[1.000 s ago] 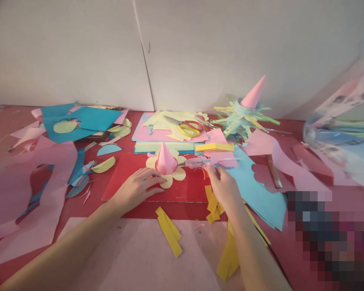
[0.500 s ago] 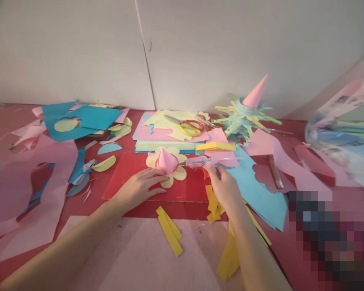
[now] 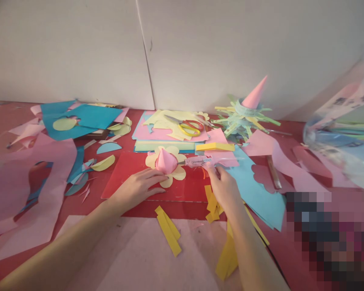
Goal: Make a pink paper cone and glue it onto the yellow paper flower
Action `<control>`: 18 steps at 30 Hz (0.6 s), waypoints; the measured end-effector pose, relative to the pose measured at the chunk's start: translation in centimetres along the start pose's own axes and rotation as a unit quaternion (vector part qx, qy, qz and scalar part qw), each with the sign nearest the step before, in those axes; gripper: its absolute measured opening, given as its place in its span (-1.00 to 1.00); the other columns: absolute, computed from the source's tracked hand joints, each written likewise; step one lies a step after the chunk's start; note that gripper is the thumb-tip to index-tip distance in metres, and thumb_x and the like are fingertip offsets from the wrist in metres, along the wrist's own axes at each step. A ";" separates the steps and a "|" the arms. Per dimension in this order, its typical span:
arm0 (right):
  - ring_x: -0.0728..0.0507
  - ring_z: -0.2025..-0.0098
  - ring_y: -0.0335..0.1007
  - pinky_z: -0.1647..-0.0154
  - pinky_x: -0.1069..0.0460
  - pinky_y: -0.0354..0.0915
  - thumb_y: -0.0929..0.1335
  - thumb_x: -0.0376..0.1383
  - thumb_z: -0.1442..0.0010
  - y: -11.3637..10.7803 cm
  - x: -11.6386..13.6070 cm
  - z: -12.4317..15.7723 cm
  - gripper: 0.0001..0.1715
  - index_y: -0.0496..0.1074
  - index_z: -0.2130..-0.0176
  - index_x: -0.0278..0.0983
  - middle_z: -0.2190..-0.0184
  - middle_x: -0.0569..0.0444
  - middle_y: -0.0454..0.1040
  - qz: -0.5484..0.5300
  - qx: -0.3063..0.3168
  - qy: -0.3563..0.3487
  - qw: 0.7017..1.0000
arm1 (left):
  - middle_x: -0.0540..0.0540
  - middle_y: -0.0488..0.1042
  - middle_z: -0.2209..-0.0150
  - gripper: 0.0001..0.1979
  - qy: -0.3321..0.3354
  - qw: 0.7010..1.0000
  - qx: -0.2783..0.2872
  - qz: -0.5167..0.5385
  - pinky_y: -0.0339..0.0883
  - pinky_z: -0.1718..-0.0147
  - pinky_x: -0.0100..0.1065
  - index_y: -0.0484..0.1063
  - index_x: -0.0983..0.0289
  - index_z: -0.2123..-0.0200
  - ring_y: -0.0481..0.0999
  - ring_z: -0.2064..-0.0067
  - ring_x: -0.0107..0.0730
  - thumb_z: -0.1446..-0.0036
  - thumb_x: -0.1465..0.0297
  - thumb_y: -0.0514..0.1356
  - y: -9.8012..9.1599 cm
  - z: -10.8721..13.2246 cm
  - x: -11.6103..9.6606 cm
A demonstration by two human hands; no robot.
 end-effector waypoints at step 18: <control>-0.08 0.55 0.19 0.51 0.05 0.08 0.18 0.21 -0.13 0.3 -0.7 -0.5 -0.43 0.25 0.49 -0.20 0.61 0.11 0.30 -0.026 -0.002 -0.001 1.000 | 0.04 0.56 0.25 -0.83 -0.086 0.985 -0.057 0.142 0.41 0.23 -0.41 0.49 0.24 0.30 0.53 0.24 -0.42 -0.24 0.40 0.10 0.2 0.1 0.5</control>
Point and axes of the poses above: each hand's wrist, its own z-axis away from the middle knuckle, its own y-axis out of the palm, x = y × z, the point moved 1 cm from there along -z, towards the middle knuckle
